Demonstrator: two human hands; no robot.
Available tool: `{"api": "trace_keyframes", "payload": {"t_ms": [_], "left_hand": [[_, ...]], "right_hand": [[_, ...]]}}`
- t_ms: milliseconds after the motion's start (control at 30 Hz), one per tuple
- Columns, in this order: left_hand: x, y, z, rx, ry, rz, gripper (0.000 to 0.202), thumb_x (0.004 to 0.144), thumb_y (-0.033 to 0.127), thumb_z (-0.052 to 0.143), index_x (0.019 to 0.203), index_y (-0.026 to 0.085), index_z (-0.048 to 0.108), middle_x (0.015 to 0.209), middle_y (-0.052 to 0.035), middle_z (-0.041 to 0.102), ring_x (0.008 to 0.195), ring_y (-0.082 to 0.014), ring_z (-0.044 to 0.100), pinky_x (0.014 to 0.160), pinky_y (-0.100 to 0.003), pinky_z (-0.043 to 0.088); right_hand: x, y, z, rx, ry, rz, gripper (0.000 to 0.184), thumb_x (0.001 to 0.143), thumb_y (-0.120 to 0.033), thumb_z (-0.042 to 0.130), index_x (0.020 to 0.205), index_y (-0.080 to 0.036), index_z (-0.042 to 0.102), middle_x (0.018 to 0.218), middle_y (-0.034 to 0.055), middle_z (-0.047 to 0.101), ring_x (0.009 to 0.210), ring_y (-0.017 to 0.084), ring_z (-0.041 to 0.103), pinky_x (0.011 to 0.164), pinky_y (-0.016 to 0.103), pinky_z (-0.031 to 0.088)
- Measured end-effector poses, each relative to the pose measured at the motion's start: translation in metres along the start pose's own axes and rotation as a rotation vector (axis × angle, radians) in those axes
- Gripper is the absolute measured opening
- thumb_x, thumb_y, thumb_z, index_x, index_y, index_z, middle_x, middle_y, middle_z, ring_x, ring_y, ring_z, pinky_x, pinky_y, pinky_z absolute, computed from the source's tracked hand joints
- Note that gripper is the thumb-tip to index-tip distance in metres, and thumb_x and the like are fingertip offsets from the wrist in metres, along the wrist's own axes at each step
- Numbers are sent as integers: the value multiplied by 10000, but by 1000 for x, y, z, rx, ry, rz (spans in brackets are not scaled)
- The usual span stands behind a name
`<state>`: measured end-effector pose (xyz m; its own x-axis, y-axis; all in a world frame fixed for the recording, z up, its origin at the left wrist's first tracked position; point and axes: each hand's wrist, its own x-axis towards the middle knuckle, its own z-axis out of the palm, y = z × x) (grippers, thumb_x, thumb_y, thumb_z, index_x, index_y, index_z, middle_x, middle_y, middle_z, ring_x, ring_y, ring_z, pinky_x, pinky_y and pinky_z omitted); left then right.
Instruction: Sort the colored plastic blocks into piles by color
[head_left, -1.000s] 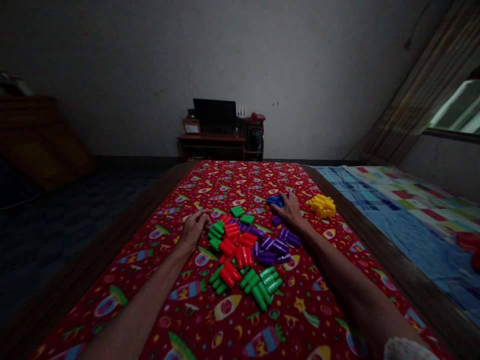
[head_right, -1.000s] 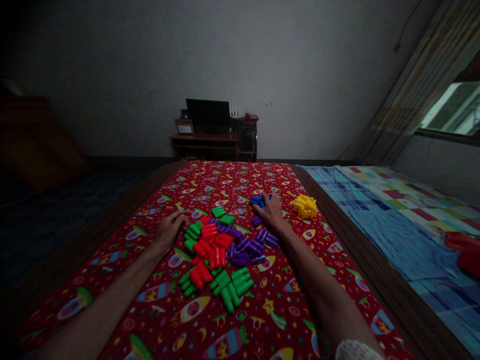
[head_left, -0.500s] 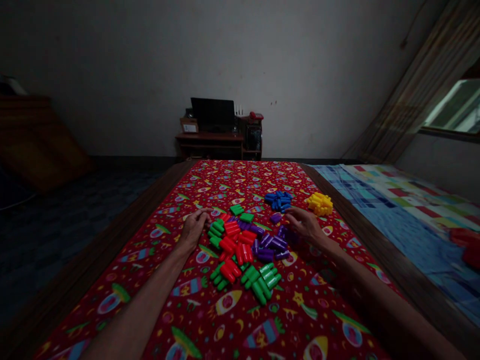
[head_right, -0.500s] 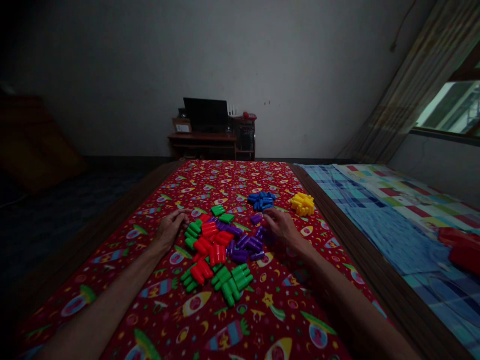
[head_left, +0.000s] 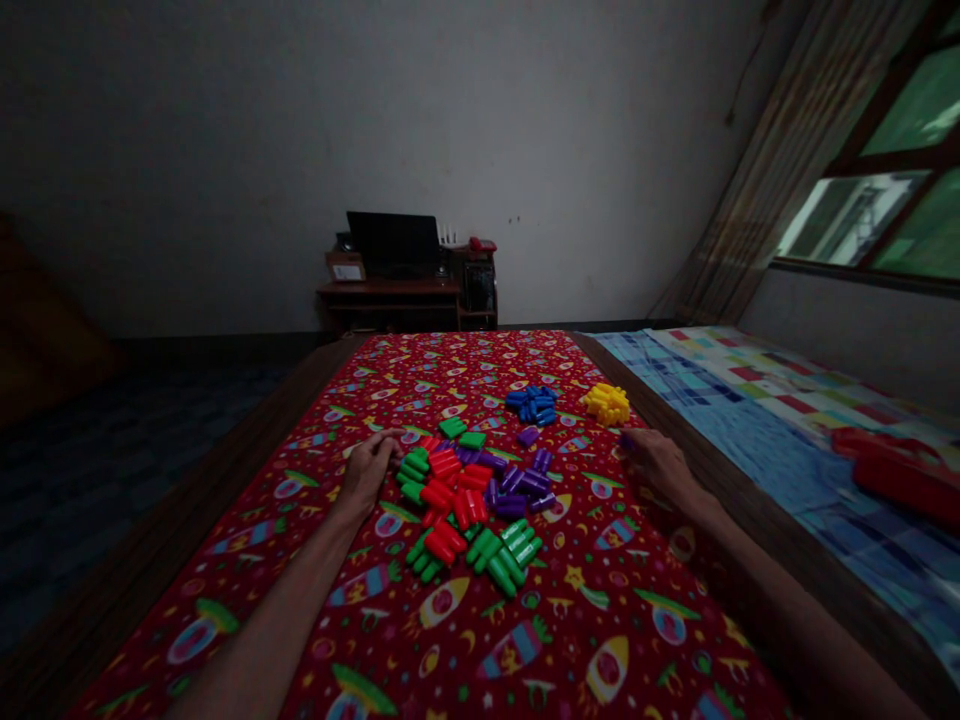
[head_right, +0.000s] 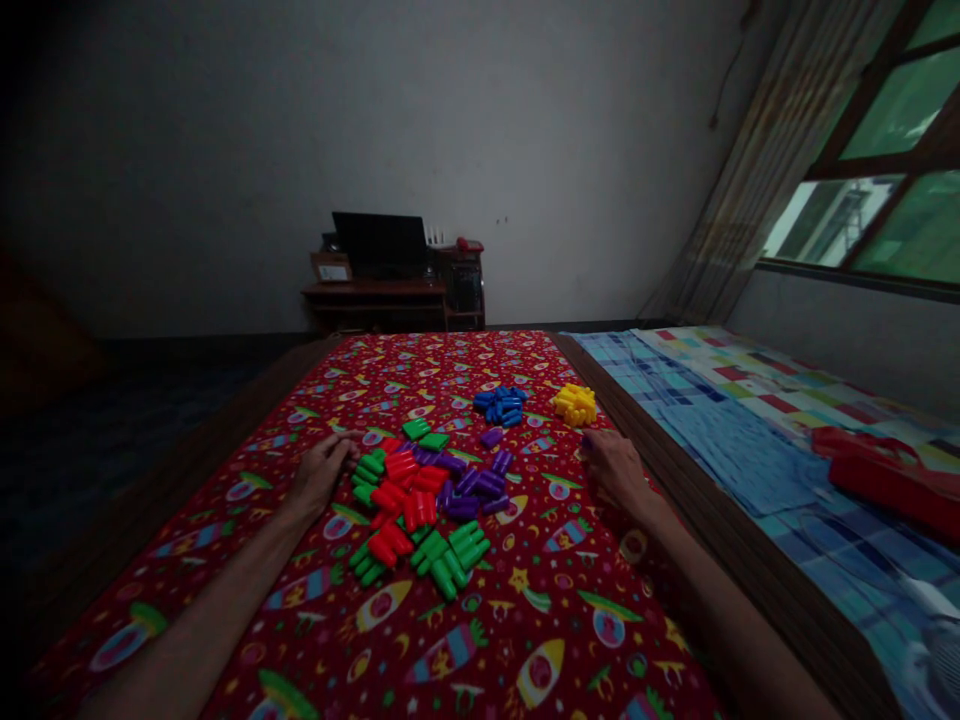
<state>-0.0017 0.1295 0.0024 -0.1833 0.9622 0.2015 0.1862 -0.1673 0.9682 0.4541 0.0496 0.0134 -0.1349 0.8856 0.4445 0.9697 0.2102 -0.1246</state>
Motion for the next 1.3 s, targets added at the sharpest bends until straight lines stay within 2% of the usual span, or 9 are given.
{"api": "trace_keyframes", "payload": {"t_ms": [100, 200, 367, 467, 667, 800, 1000, 1133, 1300], "left_hand": [[1, 0, 0, -6, 0, -5, 324, 622, 398, 539, 810, 161, 653, 598, 19, 548, 538, -133, 505, 507, -235, 423], [1, 0, 0, 1, -8, -5, 332, 627, 404, 539, 819, 158, 653, 606, 19, 553, 545, -133, 509, 511, -235, 424], [2, -3, -1, 15, -18, 4, 360, 641, 414, 532, 852, 149, 654, 608, 21, 548, 537, -131, 509, 499, -235, 411], [3, -6, -1, 9, -33, 13, 376, 647, 425, 528, 861, 144, 656, 606, 18, 550, 532, -132, 510, 503, -238, 415], [3, -5, 0, 8, -12, 21, 343, 637, 395, 530, 839, 151, 663, 602, 20, 546, 537, -133, 515, 510, -233, 429], [2, -3, 0, 23, -16, 33, 327, 643, 386, 530, 824, 155, 674, 598, 13, 560, 540, -140, 525, 504, -233, 438], [0, 0, 0, 50, -21, 35, 335, 643, 371, 515, 839, 156, 680, 602, 9, 556, 552, -146, 516, 513, -236, 435], [0, 0, 1, 37, -16, 36, 339, 640, 367, 511, 838, 155, 687, 601, 12, 556, 538, -137, 506, 513, -232, 428], [2, -5, 0, 20, -23, 50, 332, 644, 370, 523, 836, 151, 683, 600, 13, 558, 541, -133, 515, 515, -228, 430]], "right_hand": [[1, 1, 3, 35, 56, -4, 244, 850, -214, 500, 992, -146, 686, 943, 139, 716, 868, 245, 660, 783, 343, 507], [15, -32, 14, 140, 102, -108, 298, 865, -199, 479, 1092, -135, 660, 1029, 155, 703, 926, 242, 652, 829, 351, 496], [44, -102, 30, 332, -236, -373, 286, 815, -117, 528, 1057, -154, 676, 920, 102, 715, 786, 172, 642, 706, 251, 469], [46, -112, 29, 382, -309, -363, 241, 781, -94, 560, 974, -145, 697, 886, 97, 712, 782, 171, 640, 696, 245, 458], [26, -60, -2, 393, -43, 7, 182, 825, -253, 572, 923, -175, 705, 860, 74, 731, 756, 181, 657, 680, 259, 477], [3, -11, -24, 316, 2, 213, 239, 827, -355, 568, 889, -182, 719, 836, 74, 741, 735, 199, 672, 656, 271, 483], [-26, 24, -16, 146, 139, 143, 291, 830, -389, 548, 949, -175, 705, 973, 122, 724, 926, 268, 662, 825, 390, 504], [-4, -7, 0, 215, 233, -22, 288, 863, -323, 514, 1051, -173, 672, 1015, 132, 714, 931, 250, 662, 826, 391, 513], [52, -86, 24, 340, -72, -295, 341, 834, -114, 488, 1128, -155, 653, 1106, 132, 685, 985, 210, 638, 833, 308, 486]]}}
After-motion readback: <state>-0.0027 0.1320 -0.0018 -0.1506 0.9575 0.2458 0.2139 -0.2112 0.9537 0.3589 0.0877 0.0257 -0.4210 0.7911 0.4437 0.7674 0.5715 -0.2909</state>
